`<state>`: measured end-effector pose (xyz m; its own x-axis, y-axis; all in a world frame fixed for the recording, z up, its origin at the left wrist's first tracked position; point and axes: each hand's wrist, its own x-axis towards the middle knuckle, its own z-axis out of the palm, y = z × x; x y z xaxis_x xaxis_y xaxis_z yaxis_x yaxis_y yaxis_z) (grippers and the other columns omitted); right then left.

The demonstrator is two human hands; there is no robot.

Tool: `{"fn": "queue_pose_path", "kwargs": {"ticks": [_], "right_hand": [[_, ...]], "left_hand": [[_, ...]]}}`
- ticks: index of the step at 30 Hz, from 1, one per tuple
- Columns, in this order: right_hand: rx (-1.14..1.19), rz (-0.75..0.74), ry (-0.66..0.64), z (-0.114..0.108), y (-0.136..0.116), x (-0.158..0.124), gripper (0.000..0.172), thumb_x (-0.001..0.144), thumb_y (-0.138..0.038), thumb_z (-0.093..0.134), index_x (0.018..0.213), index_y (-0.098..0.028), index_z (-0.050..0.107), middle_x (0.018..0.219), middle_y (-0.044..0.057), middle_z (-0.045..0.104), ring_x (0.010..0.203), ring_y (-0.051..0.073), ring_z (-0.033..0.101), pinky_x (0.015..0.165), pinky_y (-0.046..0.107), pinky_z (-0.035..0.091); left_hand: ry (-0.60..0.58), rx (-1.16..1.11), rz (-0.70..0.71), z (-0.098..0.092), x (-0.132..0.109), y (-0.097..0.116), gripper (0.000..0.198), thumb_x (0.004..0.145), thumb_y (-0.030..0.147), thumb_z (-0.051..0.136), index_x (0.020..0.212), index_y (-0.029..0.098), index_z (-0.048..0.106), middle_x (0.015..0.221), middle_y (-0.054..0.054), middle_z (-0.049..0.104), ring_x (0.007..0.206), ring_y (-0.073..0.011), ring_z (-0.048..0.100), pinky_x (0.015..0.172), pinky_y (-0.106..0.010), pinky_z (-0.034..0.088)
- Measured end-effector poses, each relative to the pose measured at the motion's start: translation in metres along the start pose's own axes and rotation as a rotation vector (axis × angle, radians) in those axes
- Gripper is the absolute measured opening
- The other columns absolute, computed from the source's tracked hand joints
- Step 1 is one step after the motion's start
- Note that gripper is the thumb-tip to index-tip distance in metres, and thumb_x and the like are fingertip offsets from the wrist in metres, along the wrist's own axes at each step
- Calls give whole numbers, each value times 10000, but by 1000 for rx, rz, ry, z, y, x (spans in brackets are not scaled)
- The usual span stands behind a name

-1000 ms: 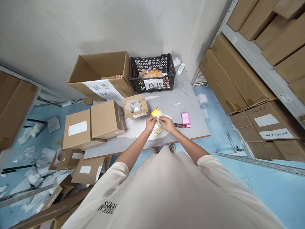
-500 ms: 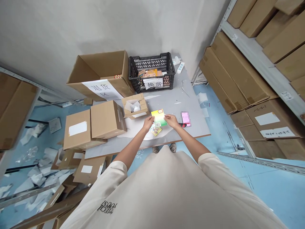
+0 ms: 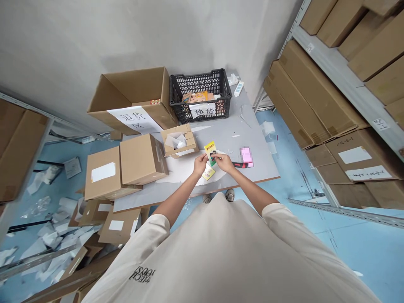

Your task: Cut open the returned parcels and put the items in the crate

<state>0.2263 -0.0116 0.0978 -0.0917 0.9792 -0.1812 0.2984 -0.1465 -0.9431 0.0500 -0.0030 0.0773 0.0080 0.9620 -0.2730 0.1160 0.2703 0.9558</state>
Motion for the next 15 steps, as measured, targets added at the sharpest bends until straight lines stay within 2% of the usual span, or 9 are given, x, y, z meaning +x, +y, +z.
{"fn": "queue_pose_path", "kwargs": {"ticks": [4,7,9,12,15], "right_hand": [[-11,23,-34,1,-1,-2,299,926,-194,650,1067,-272,901,1233,20,875,1250,275,797,1195,475,580],[1,2,-67,6,-1,-3,299,914,-187,653,1060,-275,898,1226,14,876,1270,271,786,1211,474,564],[11,-15,-58,10,2,-2,281,914,-197,651,1052,-268,885,1231,26,872,1271,263,779,1196,457,573],[-30,19,86,13,9,-1,210,888,-228,692,1038,-238,838,1216,70,855,1164,253,793,1109,430,622],[-53,137,214,15,17,-2,171,835,-246,779,1003,-215,769,1106,90,841,1018,244,797,1030,422,649]], "left_hand": [[2,-77,-108,-6,2,-4,250,966,370,764,1113,174,815,1094,-123,855,1081,-272,793,1001,-418,614],[-6,-102,-129,-13,3,-8,320,887,376,874,1116,166,799,1100,-144,854,1070,-277,800,998,-428,622],[4,-114,-135,-19,4,-11,309,885,381,867,1099,168,800,1077,-134,855,1039,-274,805,992,-436,630],[58,-117,-165,-30,6,-16,258,900,347,812,1095,178,812,1065,-105,855,1001,-255,800,966,-419,642],[112,-111,-211,-39,9,-21,267,902,325,775,1125,183,816,1111,-99,848,988,-229,787,916,-380,646]]}}
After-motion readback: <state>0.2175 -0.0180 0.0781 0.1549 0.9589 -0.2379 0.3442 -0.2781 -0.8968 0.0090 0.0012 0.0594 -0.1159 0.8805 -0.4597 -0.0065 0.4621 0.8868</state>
